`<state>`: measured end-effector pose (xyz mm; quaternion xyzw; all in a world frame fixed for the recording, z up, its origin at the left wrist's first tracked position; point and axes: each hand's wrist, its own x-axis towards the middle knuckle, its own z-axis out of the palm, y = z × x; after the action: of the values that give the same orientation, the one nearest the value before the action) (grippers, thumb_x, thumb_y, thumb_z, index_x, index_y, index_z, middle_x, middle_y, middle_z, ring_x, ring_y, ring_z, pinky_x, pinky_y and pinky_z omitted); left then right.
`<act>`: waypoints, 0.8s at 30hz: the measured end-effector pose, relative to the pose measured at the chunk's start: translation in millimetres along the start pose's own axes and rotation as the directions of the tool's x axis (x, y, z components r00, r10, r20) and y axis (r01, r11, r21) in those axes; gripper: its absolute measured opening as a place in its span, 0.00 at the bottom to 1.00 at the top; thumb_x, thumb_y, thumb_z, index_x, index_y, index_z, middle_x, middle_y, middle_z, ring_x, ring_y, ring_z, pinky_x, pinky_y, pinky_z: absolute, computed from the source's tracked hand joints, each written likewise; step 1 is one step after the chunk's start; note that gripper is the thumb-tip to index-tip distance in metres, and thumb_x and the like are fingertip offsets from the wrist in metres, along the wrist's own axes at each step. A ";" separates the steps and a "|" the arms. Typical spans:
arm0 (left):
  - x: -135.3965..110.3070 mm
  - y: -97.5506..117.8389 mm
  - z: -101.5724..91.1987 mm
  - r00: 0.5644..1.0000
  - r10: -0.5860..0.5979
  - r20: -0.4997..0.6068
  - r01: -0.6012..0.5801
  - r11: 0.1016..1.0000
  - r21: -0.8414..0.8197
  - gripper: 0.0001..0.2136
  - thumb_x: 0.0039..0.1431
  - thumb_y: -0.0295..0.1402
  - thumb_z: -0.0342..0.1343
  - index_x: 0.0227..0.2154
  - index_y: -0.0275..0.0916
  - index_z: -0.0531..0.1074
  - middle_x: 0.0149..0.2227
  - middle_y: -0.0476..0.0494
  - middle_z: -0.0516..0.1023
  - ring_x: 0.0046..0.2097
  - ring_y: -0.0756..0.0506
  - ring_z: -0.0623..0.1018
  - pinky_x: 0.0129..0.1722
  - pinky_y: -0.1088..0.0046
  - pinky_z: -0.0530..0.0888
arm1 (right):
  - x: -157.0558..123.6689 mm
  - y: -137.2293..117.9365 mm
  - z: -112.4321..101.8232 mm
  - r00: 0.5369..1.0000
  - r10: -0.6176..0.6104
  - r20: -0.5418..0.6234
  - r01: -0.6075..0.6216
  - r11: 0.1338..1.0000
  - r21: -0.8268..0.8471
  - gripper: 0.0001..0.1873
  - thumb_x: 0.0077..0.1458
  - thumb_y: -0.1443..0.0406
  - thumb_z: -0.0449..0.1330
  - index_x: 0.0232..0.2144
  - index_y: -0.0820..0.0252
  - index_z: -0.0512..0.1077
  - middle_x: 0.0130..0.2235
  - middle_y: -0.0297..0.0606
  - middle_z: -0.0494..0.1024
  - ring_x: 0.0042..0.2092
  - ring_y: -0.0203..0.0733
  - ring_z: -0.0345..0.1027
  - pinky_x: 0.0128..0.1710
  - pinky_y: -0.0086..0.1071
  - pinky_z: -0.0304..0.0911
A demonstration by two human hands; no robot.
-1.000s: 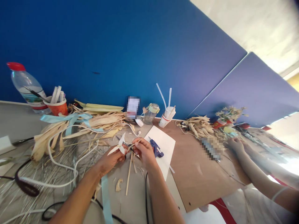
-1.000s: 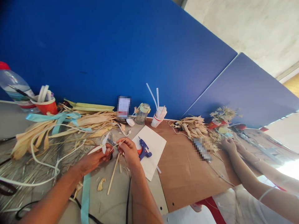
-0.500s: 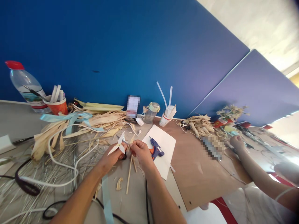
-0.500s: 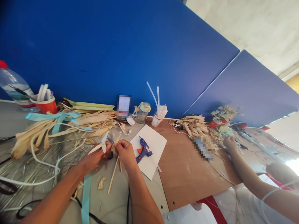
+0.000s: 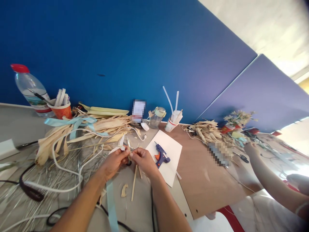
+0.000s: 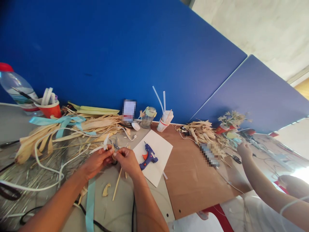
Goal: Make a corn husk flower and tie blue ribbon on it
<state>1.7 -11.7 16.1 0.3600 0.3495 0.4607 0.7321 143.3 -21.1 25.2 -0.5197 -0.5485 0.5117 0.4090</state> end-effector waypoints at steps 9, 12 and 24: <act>7.3 -4.1 -4.6 0.978 0.072 -0.195 -0.059 0.996 0.068 0.16 0.42 0.42 0.63 0.22 0.37 0.63 0.19 0.57 0.62 0.20 0.55 0.62 0.21 0.79 0.60 | -11.3 -21.4 -25.5 0.977 -0.055 -0.207 0.039 0.996 -0.081 0.11 0.50 0.58 0.56 0.27 0.60 0.68 0.24 0.30 0.67 0.23 0.32 0.54 0.23 0.27 0.51; 7.3 -3.1 -3.8 0.977 0.074 -0.200 -0.061 0.996 0.068 0.15 0.42 0.40 0.62 0.23 0.37 0.64 0.19 0.56 0.65 0.20 0.55 0.64 0.22 0.79 0.61 | -35.4 -29.0 -51.1 0.972 -0.068 -0.224 0.014 0.972 -0.234 0.12 0.51 0.57 0.56 0.27 0.60 0.69 0.24 0.31 0.68 0.24 0.33 0.56 0.23 0.27 0.51; 12.7 -5.8 -12.7 0.972 0.099 -0.212 -0.079 0.992 0.098 0.14 0.40 0.40 0.63 0.22 0.38 0.64 0.19 0.56 0.66 0.20 0.54 0.65 0.21 0.79 0.61 | -62.5 16.0 -77.9 0.821 0.172 -0.544 -0.531 0.578 -0.619 0.22 0.52 0.48 0.52 0.19 0.58 0.67 0.28 0.49 0.76 0.34 0.52 0.70 0.32 0.37 0.57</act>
<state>-2.3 0.9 2.6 0.3552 0.4309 0.5135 0.6515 229.9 -73.3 25.7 -0.8394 -0.4875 0.1848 0.1538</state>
